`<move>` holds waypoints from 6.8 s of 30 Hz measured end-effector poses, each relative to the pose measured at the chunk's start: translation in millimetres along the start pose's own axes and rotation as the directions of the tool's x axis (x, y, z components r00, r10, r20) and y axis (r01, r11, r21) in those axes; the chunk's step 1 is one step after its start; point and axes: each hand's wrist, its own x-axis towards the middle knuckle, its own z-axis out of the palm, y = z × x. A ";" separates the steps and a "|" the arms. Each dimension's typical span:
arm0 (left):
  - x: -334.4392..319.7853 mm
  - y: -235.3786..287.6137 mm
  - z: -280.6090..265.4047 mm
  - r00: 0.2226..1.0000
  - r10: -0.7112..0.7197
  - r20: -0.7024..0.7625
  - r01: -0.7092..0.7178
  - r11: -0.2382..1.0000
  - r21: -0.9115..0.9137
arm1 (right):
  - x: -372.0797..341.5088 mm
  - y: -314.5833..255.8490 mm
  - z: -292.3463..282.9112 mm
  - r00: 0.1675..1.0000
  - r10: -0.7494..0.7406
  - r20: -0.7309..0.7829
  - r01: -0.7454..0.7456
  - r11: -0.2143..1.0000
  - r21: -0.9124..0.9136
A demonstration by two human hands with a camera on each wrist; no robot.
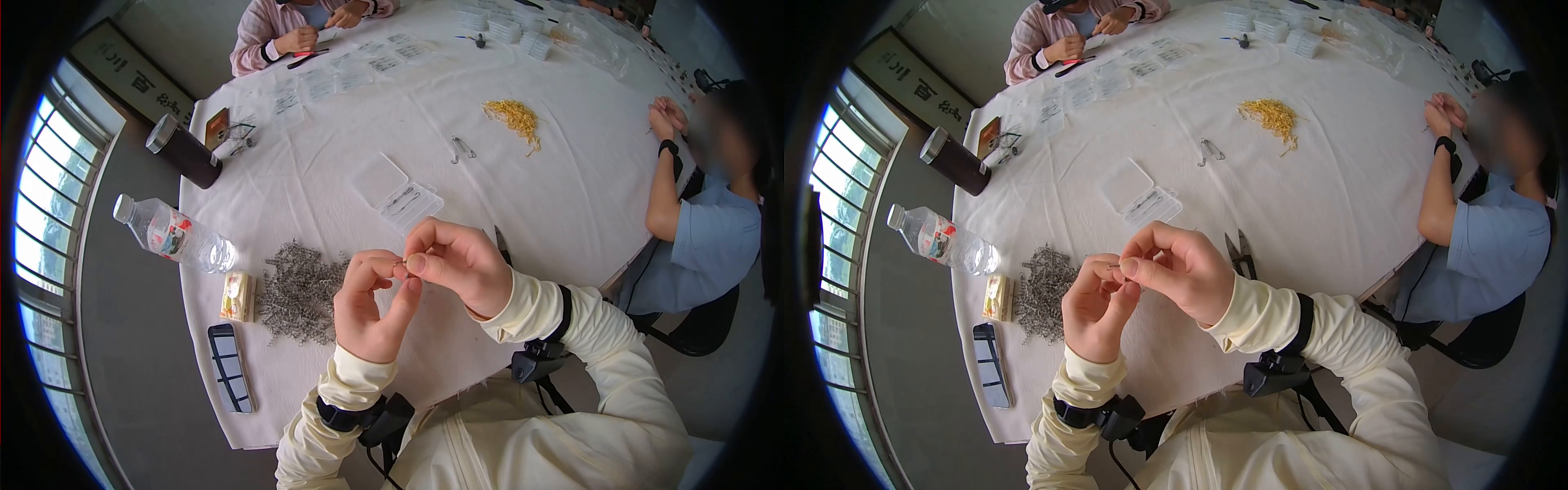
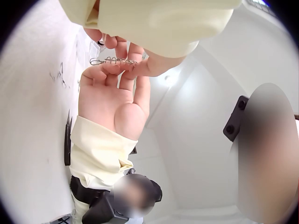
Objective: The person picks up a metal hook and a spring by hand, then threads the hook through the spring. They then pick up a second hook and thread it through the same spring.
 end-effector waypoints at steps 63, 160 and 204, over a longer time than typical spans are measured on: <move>5.7 20.2 7.8 0.772 0.636 -0.005 -0.419 0.514 0.748 | -2.8 -1.2 12.0 0.988 0.065 -0.137 -0.057 0.996 0.067; 6.3 13.1 -4.7 0.984 0.116 -0.137 -0.116 0.993 0.007 | -0.5 0.2 -0.5 0.997 -0.042 -0.072 0.050 0.991 0.120; 9.5 12.0 -12.0 0.999 0.003 0.040 0.000 0.996 -0.089 | 3.4 -14.1 3.0 0.898 -0.433 0.075 0.355 0.612 -0.707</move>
